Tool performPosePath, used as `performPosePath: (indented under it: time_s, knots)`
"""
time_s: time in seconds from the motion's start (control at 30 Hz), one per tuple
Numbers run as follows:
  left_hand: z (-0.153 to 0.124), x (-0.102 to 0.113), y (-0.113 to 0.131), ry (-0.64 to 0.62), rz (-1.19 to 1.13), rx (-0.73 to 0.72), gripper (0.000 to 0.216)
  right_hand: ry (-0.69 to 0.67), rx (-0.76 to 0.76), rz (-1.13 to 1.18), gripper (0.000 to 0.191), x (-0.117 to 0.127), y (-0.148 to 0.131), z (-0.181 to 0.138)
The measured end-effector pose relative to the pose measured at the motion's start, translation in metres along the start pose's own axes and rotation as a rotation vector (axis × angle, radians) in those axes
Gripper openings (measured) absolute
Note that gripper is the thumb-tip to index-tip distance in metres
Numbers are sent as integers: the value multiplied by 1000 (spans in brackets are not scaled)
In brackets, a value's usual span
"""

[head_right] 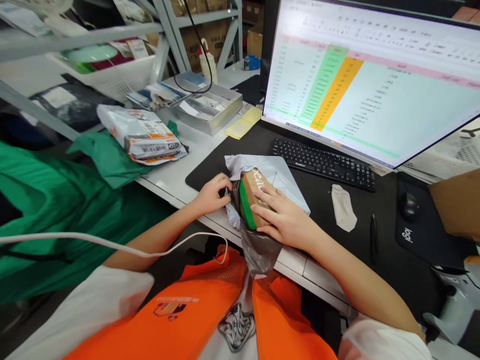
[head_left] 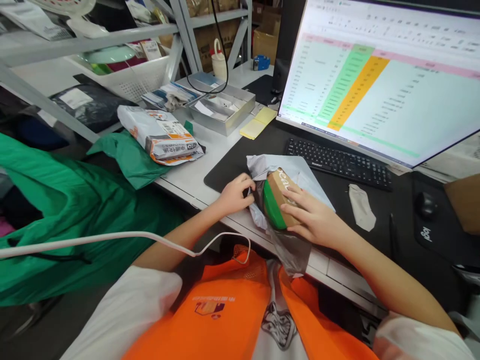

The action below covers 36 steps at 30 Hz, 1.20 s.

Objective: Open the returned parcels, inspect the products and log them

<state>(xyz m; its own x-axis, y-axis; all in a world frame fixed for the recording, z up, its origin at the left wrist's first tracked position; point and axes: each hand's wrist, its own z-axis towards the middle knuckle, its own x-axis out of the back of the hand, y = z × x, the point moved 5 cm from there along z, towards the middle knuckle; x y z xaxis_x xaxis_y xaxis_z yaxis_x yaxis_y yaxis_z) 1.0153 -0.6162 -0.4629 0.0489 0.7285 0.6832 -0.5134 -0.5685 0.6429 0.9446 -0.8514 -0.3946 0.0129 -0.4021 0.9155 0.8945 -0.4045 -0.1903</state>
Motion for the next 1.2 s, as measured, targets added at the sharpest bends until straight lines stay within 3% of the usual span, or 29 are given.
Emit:
performPosePath:
  time_s: [0.07,0.17,0.27,0.33,0.4,0.53,0.67,0.8,0.87,0.93,1.0,1.07,1.13,1.2]
  knots:
    - [24,11,10,151,-98,-98,11,96,-41,105,43,12,8,-7]
    - [65,19,31,245,-209,-71,34,248,-153,208,42,24,16,-16]
    - [103,13,57,108,-50,11,40,386,-301,224,32,29,20,-22]
    - [120,6,73,-33,102,-16,28,451,-395,251,28,30,23,-25]
    - [133,2,83,-117,217,-89,33,462,-474,304,37,31,28,-29]
    - [151,10,70,-55,359,-120,41,415,-577,442,49,36,43,-41]
    - [147,22,21,9,425,4,41,494,-722,522,53,39,73,-72]
    - [107,-4,-18,-233,349,32,37,621,-939,532,59,33,105,-111]
    - [85,-21,-22,-353,303,-26,32,643,-960,542,57,28,114,-119]
    - [74,-28,-18,-387,289,-58,24,644,-915,584,57,24,120,-119]
    - [78,-18,-7,-270,291,-65,15,610,-861,661,59,23,125,-112]
    - [90,3,17,-20,265,-116,16,531,-810,675,61,30,127,-105]
    - [103,19,53,168,178,-256,20,497,-750,501,58,48,119,-100]
    - [113,17,95,116,67,-445,21,502,-656,227,54,67,94,-98]
